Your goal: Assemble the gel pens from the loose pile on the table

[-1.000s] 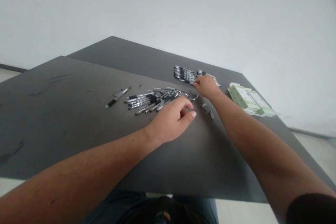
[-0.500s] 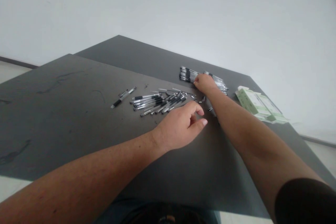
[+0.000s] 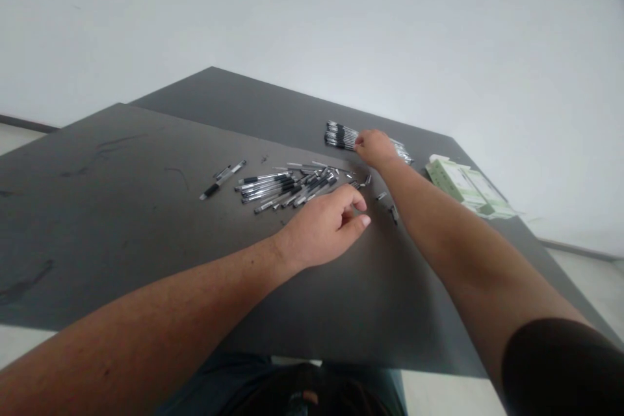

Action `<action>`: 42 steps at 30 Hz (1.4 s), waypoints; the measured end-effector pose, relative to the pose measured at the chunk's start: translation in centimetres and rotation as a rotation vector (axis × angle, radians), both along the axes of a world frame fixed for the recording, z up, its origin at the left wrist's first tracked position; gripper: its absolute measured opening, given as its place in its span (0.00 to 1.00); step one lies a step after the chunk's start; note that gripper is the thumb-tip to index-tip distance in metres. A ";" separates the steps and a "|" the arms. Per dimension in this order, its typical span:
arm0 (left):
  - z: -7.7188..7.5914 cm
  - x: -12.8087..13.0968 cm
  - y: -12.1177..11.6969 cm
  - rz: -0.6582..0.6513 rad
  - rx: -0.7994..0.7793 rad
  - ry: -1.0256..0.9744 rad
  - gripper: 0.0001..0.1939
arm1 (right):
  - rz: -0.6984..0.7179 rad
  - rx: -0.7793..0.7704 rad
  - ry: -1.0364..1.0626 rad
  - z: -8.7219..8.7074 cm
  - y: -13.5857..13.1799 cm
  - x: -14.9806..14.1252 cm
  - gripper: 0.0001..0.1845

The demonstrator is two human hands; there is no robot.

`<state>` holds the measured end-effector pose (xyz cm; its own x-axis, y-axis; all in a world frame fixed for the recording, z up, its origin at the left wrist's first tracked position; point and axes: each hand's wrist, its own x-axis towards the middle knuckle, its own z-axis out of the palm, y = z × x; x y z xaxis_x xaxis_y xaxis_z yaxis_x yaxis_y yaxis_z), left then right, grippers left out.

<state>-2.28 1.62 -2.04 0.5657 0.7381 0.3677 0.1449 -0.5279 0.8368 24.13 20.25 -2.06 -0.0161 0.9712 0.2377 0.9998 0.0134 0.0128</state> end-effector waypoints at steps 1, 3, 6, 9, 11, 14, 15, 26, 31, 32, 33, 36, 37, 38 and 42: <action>0.0 0.0 0.0 -0.002 0.004 0.006 0.04 | 0.019 0.026 0.011 0.6 -0.9 0.2 0.12; 0.0 0.1 0.1 -0.013 0.021 0.024 0.02 | 0.052 0.069 0.040 1.7 -3.3 0.7 0.14; -0.2 0.2 0.2 -0.060 0.085 0.087 0.05 | 0.070 0.114 0.090 3.0 -8.0 1.9 0.14; -0.5 0.4 0.1 -0.147 0.197 0.210 0.06 | 0.065 0.116 0.153 3.7 -13.3 3.1 0.13; -0.6 0.5 -0.1 -0.228 0.273 0.297 0.07 | 0.062 0.097 0.191 3.7 -16.5 3.7 0.13; -0.7 0.6 -0.6 -0.334 0.348 0.400 0.07 | 0.075 0.072 0.308 3.3 -20.1 4.1 0.14; -0.7 0.6 -0.7 -0.354 0.369 0.429 0.07 | 0.073 0.078 0.337 3.0 -20.8 4.1 0.15; 1.1 -1.3 3.1 0.124 0.400 0.587 0.10 | 0.008 0.191 0.334 -0.8 -21.0 6.0 0.13; 2.3 -3.3 6.0 0.415 0.347 0.733 0.17 | 0.070 0.188 0.331 -0.7 -21.7 5.9 0.15; 2.4 -3.7 6.5 0.443 0.352 0.760 0.18 | 0.083 0.190 0.333 -0.6 -21.8 5.8 0.15; 2.5 -4.1 6.9 0.457 0.362 0.791 0.19 | 0.093 0.189 0.336 -0.5 -21.9 5.6 0.15; 2.7 -5.0 7.5 0.429 0.395 0.912 0.20 | 0.112 0.184 0.345 -0.4 -22.1 5.3 0.14; 2.6 -5.1 7.5 0.406 0.399 0.952 0.20 | 0.116 0.182 0.347 -0.4 -22.1 5.3 0.14; 2.6 -5.2 7.5 0.382 0.400 0.985 0.19 | 0.120 0.180 0.350 -0.4 -22.0 5.3 0.13; 2.2 -5.2 7.3 0.334 0.388 1.044 0.17 | 0.128 0.171 0.362 -0.7 -21.8 5.3 0.13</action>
